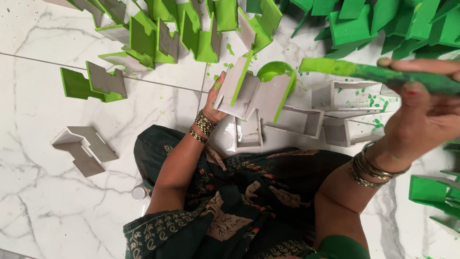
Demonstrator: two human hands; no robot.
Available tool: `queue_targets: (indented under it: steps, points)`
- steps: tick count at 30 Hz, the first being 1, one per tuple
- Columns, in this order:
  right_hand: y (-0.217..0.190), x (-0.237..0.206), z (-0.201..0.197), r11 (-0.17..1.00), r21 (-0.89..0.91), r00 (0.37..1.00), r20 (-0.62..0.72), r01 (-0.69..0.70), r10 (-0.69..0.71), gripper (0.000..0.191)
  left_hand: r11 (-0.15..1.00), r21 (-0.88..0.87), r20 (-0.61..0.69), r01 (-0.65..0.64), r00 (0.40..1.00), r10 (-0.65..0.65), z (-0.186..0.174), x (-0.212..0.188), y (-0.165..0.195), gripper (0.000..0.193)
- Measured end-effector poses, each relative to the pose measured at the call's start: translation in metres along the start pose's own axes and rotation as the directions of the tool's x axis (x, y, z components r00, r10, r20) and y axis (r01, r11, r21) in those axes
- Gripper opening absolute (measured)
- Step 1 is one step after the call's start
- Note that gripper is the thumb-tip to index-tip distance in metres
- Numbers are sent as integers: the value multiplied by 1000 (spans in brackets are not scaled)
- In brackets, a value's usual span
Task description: The person sits on the floor painting white foam letters green. They hold each letter in one hand, dip a brush into a cup of green paint, brush paint over the letter's surfaces, and set the finished letter aside with other painted letters.
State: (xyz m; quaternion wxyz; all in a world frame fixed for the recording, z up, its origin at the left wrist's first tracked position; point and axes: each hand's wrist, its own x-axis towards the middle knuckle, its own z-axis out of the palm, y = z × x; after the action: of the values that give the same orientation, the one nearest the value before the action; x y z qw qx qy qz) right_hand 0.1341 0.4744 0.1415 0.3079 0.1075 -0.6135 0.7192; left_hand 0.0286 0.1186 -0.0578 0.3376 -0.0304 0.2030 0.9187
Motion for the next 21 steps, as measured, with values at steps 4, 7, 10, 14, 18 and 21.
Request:
queue_targets:
  steps: [4, 7, 10, 14, 18, 21]
  points:
    - [-12, -6, -3, 999, 15, 998, 56, -43, 42, 33, 1000, 13, 5, -23, 1000, 23, 2, -1, 1, 54]
    - [-13, -6, -2, 998, 7, 995, 81, -55, 54, 33, 1000, 13, -11, -6, 1000, 6, 6, -1, 1, 56]
    - [-5, 0, 0, 998, -2, 996, 67, -58, 58, 33, 1000, 8, -15, 14, 1000, -14, 9, -2, 2, 57]
    - [6, 8, 0, 999, -8, 999, 28, -38, 38, 36, 998, 52, 5, -20, 1000, 20, 4, -2, 1, 57]
    - [9, 8, -6, 999, -49, 999, 27, 23, -22, 34, 997, 16, -77, -72, 994, 73, -1, -1, 1, 58]
    - [6, 7, -13, 995, -100, 999, -29, -27, 25, 30, 992, 1, 19, -122, 992, 122, 3, -7, 7, 73]
